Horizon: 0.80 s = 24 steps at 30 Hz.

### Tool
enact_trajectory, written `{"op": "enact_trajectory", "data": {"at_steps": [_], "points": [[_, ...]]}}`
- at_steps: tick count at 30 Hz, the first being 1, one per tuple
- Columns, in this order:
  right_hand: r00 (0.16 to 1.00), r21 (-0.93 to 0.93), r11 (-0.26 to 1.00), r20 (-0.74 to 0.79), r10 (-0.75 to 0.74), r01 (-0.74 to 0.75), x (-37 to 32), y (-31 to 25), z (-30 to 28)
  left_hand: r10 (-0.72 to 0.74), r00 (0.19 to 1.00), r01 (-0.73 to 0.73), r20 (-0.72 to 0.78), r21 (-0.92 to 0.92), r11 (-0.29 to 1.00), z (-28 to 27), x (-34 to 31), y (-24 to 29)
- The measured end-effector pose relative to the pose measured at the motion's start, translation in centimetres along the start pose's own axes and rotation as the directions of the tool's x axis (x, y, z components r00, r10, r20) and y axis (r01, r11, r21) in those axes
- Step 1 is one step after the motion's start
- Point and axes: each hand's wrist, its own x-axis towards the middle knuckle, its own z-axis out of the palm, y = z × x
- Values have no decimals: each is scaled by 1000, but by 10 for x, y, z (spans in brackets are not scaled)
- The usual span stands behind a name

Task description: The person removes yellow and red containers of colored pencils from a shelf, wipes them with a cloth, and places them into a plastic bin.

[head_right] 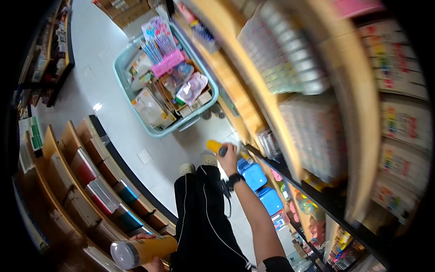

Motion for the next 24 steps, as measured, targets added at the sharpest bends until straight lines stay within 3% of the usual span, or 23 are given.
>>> {"op": "enact_trajectory", "data": {"at_steps": [3, 7, 10, 14, 20, 24], "points": [[992, 44, 993, -61, 111, -109, 45, 44, 67, -131, 962, 47, 240, 324, 945, -5, 24, -66], [965, 109, 969, -120, 234, -221, 89, 81, 126, -334, 942, 335, 23, -30, 942, 26, 50, -113], [914, 157, 934, -207, 348, -320, 105, 97, 156, -383, 923, 382, -34, -30, 923, 39, 66, -129], [886, 246, 910, -248, 392, -334, 115, 100, 181, -395, 912, 391, -114, -53, 919, 54, 90, -134], [848, 335, 871, -271, 455, -360, 140, 91, 197, -289, 955, 293, -59, 81, 953, 62, 115, -138], [830, 388, 842, -264, 491, -375, 150, 85, 195, -275, 960, 252, 49, 276, 927, 58, 124, -136]]}}
